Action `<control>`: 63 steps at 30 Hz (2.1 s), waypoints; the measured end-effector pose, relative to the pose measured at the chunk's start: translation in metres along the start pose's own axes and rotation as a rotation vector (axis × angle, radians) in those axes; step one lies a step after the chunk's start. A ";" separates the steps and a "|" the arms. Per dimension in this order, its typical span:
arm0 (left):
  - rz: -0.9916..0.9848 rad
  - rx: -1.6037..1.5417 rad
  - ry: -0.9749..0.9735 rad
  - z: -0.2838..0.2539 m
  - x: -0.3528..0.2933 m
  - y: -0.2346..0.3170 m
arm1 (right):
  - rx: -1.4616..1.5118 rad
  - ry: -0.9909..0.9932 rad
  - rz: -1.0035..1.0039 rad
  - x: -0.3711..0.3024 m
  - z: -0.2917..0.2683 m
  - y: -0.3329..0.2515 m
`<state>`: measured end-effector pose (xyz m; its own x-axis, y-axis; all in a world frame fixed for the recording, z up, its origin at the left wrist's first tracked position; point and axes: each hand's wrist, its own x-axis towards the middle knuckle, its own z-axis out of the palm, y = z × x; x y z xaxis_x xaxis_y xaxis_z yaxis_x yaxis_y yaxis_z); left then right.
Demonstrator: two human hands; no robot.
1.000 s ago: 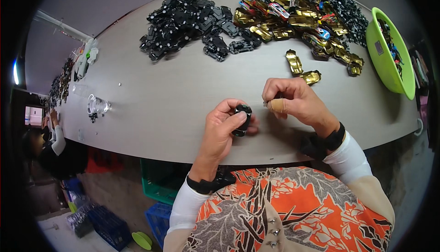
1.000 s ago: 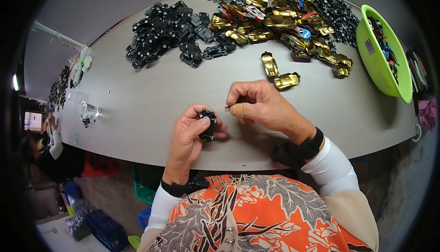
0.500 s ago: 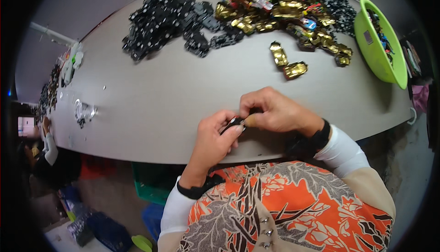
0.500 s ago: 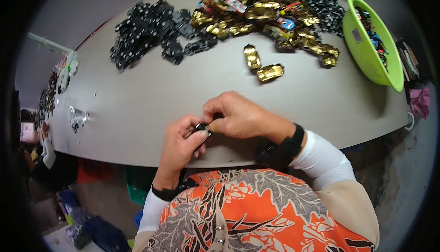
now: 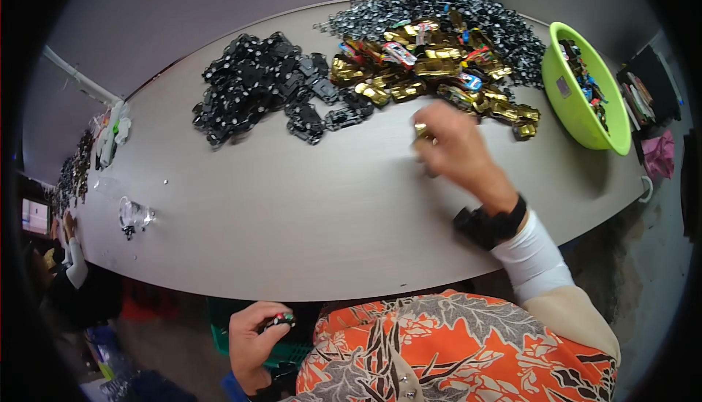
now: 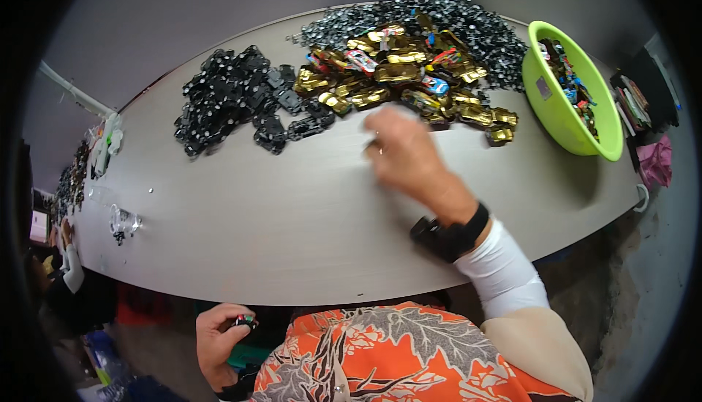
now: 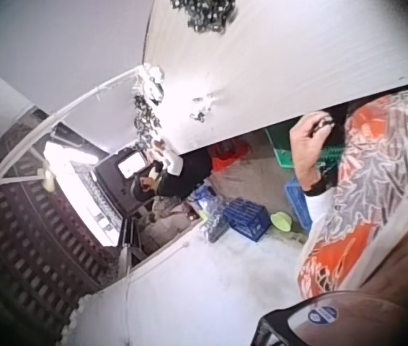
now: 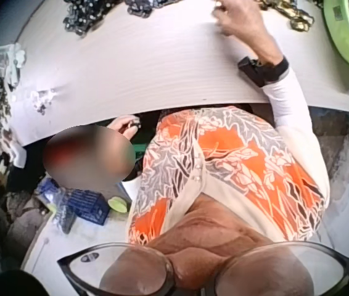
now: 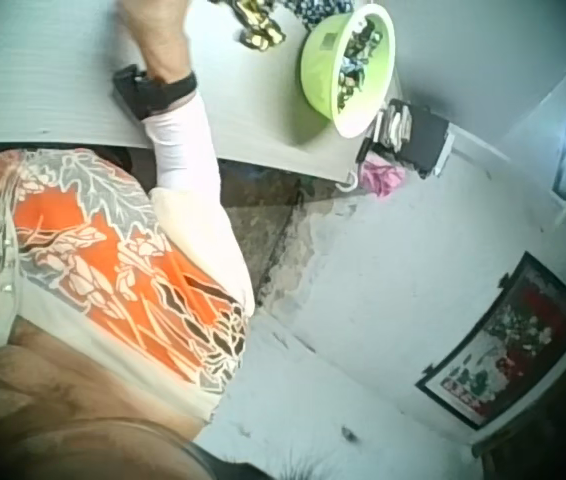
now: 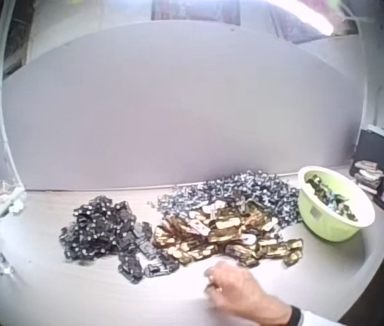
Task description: The person assembles small toy cars by hand at a workbench. They pick up a black car chassis and a gold car body, align them, and press them together to form a complete toy car. This process is repeated for multiple units, with the person handling the parts one at a time and placing the finished cars on the table.
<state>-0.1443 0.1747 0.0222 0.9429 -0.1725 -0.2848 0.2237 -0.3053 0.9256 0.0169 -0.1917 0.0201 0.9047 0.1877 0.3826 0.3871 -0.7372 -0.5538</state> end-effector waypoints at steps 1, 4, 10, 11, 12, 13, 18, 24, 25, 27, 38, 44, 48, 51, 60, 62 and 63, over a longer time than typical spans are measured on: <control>-0.067 0.042 0.039 -0.012 -0.012 -0.003 | -0.214 0.073 -0.025 0.007 -0.002 0.009; -0.117 0.405 0.147 -0.033 -0.029 -0.026 | -0.346 -0.073 0.127 0.016 0.000 0.002; 0.169 0.426 0.233 -0.017 0.033 0.044 | -0.197 -0.223 0.098 0.015 0.030 0.003; 0.252 0.447 0.259 -0.007 0.056 0.052 | -0.085 -0.251 0.112 0.015 0.030 -0.003; 0.380 0.457 0.261 0.002 0.085 0.057 | 0.216 -0.322 0.195 0.013 0.026 -0.013; 0.508 0.467 0.261 0.012 0.115 0.062 | 0.610 -0.430 0.301 0.007 0.034 -0.008; 1.007 0.900 0.382 0.039 0.238 0.077 | 0.940 -0.729 0.469 0.003 0.041 -0.016; 0.681 1.080 0.154 0.043 0.275 0.076 | 0.192 -0.304 0.183 -0.003 0.030 -0.011; 0.609 1.047 0.145 0.042 0.274 0.076 | 0.186 -0.248 0.164 -0.005 0.029 -0.013; 0.635 0.855 0.230 0.043 0.271 0.075 | 0.138 -0.230 0.042 -0.007 0.023 -0.024; 0.833 1.078 0.182 0.050 0.284 0.075 | -0.198 -0.384 -0.133 -0.016 0.027 -0.042; 0.849 1.156 0.123 0.050 0.281 0.082 | -0.086 -0.354 -0.086 -0.015 0.024 -0.036; 0.887 1.097 0.259 0.042 0.287 0.076 | 0.276 -0.217 0.037 -0.009 0.023 -0.031; 0.854 0.932 0.265 0.040 0.286 0.065 | 0.333 -0.224 0.094 -0.006 0.024 -0.032; 0.928 0.276 0.487 0.060 0.260 0.072 | 0.379 -0.203 0.156 -0.010 0.030 -0.027; 0.718 -0.012 0.263 0.084 0.244 0.064 | 0.546 -0.255 0.266 -0.012 0.031 -0.021; 0.581 -0.167 0.097 0.094 0.232 0.062 | 0.684 -0.240 0.352 -0.014 0.032 -0.018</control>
<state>0.0648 0.0281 -0.0096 0.9386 -0.1784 0.2954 -0.3059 -0.0340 0.9514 0.0025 -0.1604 0.0009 0.9773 0.2103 -0.0249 0.0255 -0.2333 -0.9721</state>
